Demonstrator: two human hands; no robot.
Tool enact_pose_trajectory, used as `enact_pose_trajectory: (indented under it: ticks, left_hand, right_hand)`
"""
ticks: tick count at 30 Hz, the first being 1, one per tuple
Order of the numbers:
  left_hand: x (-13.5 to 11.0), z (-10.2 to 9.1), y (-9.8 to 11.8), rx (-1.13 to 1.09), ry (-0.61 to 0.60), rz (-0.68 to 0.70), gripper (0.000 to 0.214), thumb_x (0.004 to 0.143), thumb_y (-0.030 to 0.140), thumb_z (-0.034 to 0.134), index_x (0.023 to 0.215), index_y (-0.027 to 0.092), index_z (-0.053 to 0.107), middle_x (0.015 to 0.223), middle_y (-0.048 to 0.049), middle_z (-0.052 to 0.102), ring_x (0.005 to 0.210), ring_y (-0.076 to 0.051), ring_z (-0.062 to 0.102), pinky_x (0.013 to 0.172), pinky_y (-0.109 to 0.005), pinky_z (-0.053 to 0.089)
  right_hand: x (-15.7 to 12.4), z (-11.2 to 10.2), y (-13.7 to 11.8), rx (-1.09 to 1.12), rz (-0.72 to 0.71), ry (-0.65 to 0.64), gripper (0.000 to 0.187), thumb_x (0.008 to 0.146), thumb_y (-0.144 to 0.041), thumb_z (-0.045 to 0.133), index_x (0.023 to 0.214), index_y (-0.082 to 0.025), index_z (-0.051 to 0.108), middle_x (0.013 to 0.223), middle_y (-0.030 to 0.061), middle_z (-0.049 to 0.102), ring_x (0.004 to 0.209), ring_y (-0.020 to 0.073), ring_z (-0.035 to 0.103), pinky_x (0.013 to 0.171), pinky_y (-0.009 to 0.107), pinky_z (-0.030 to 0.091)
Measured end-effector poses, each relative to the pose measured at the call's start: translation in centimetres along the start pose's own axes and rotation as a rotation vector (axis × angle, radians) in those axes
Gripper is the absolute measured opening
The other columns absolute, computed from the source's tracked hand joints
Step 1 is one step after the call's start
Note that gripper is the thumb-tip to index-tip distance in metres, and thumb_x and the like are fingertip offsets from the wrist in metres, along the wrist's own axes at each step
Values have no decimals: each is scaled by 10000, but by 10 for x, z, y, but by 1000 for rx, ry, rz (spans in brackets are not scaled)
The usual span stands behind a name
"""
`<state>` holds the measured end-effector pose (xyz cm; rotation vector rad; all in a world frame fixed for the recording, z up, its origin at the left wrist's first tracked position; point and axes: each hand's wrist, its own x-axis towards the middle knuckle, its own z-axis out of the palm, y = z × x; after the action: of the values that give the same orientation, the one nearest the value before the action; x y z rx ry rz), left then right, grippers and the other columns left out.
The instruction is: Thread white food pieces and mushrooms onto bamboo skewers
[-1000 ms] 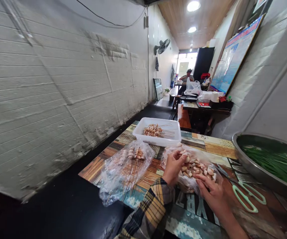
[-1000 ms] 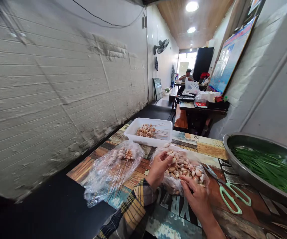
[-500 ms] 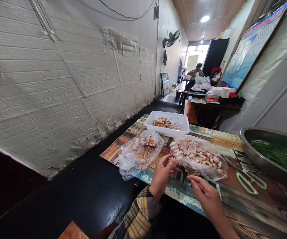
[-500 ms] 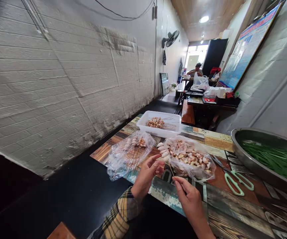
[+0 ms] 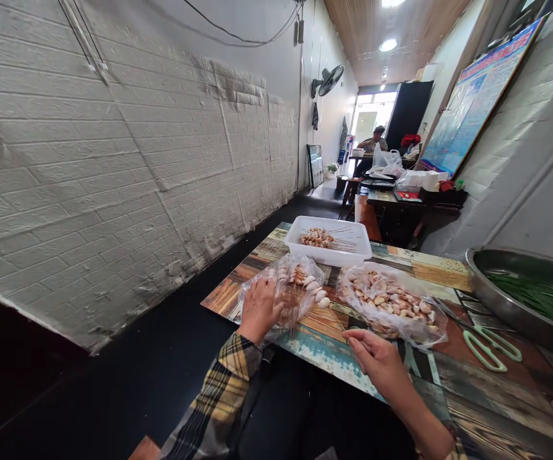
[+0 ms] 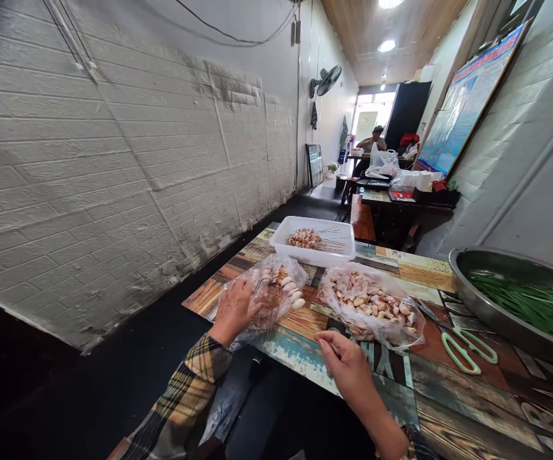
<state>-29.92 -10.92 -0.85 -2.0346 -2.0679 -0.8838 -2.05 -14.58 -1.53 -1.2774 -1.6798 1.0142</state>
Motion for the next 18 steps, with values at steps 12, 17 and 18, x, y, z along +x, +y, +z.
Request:
enact_pose_trajectory:
  ticks: [12, 17, 18]
  left_hand:
    - [20, 23, -48, -356, 144, -307, 229, 897, 278, 423, 921, 176, 626, 867, -79, 715, 822, -234, 669, 763, -336, 514]
    - [19, 24, -20, -298, 251, -19, 305, 899, 323, 471, 1109, 168, 630, 1117, -128, 651, 1091, -288, 590, 969, -472, 478]
    - [19, 26, -15, -285, 243, 33, 324, 899, 315, 474, 1150, 174, 624, 1167, -131, 636, 1129, -288, 574, 994, -483, 467]
  right_hand:
    - [61, 85, -14, 92, 21, -102, 336, 840, -491, 531, 749, -185, 634, 420, -60, 443, 356, 93, 393, 390, 216, 300]
    - [90, 112, -35, -78, -67, -203, 246, 850, -243, 458, 723, -198, 664, 423, -67, 551, 329, 91, 487, 366, 173, 361]
    - [93, 109, -40, -110, -100, -204, 206, 807, -217, 514, 666, -210, 665, 433, -73, 580, 347, 97, 525, 380, 175, 387]
